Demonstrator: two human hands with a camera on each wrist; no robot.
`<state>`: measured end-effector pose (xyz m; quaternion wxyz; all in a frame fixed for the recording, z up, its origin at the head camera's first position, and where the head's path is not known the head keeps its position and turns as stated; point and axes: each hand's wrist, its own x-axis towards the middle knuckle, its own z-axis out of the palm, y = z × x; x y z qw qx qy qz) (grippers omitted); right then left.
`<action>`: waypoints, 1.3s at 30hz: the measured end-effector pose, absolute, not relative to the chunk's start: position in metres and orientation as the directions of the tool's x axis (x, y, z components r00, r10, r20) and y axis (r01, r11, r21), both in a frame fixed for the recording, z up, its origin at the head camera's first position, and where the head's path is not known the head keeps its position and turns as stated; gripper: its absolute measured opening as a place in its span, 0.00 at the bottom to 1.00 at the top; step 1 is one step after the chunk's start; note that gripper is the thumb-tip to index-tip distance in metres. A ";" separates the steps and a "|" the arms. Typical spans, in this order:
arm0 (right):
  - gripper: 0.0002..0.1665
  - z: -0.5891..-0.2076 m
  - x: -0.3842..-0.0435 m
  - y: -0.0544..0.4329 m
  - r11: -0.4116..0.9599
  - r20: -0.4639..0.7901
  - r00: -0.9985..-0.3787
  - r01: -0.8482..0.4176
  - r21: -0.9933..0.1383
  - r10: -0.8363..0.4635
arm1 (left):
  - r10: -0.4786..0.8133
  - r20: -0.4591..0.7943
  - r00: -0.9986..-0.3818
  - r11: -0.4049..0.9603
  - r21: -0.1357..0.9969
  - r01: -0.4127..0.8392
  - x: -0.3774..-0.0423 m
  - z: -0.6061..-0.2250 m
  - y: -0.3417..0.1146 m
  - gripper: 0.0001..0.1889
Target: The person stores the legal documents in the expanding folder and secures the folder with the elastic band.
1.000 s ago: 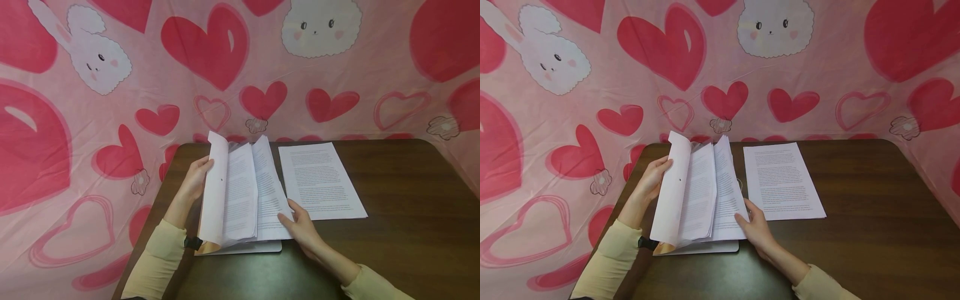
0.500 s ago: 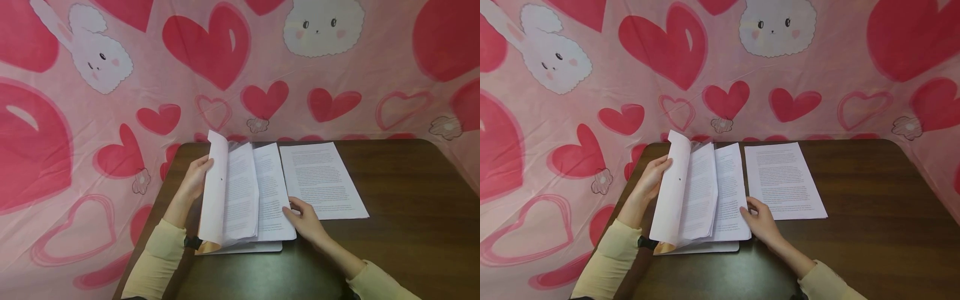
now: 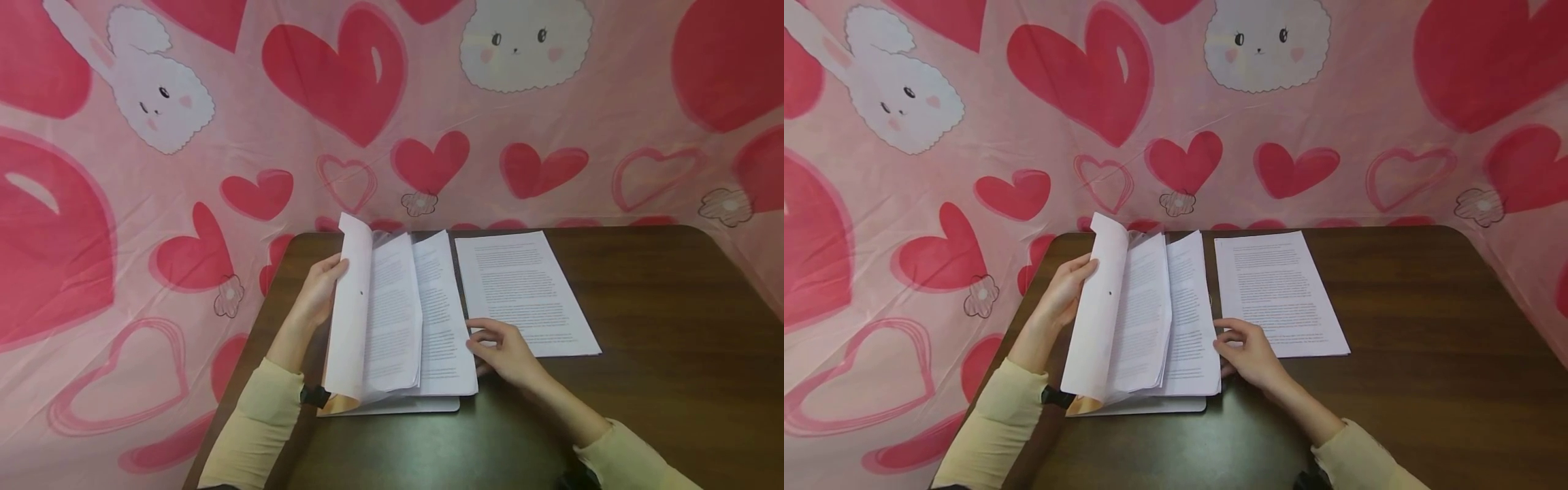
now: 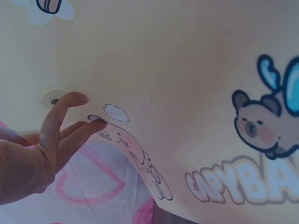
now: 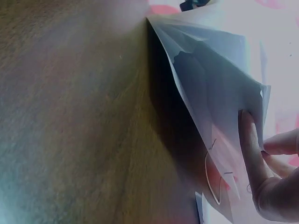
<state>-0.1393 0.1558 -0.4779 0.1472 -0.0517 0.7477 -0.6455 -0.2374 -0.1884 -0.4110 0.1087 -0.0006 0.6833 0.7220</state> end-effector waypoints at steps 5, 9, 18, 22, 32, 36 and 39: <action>0.31 -0.476 -0.140 0.151 0.123 -0.141 -0.946 0.109 -0.986 -0.291 | 0.155 -0.146 -0.977 -0.042 0.987 -0.154 -0.237 -0.411 -0.188 0.28; 0.31 -0.476 -0.142 0.146 0.088 -0.119 -0.943 0.096 -0.991 -0.312 | 0.156 -0.148 -0.977 -0.046 0.987 -0.157 -0.238 -0.411 -0.187 0.28; 0.30 -0.479 -0.148 0.135 0.093 -0.112 -0.935 0.086 -0.992 -0.336 | 0.155 -0.152 -0.976 -0.053 0.985 -0.162 -0.237 -0.412 -0.186 0.28; 0.29 -0.481 -0.150 0.128 0.089 -0.121 -0.936 0.097 -0.991 -0.330 | 0.160 -0.146 -0.976 -0.052 0.986 -0.156 -0.237 -0.412 -0.186 0.28; 0.29 -0.488 -0.154 0.111 0.099 -0.092 -0.921 0.058 -0.993 -0.379 | 0.172 -0.130 -0.976 -0.070 0.987 -0.144 -0.237 -0.416 -0.187 0.27; 0.28 -0.487 -0.155 0.109 0.142 -0.106 -0.925 0.058 -0.988 -0.365 | 0.166 -0.127 -0.978 -0.080 0.987 -0.141 -0.237 -0.417 -0.182 0.27; 0.27 -0.488 -0.156 0.107 0.162 -0.116 -0.929 0.062 -0.985 -0.351 | 0.153 -0.127 -0.980 -0.082 0.987 -0.141 -0.236 -0.417 -0.180 0.27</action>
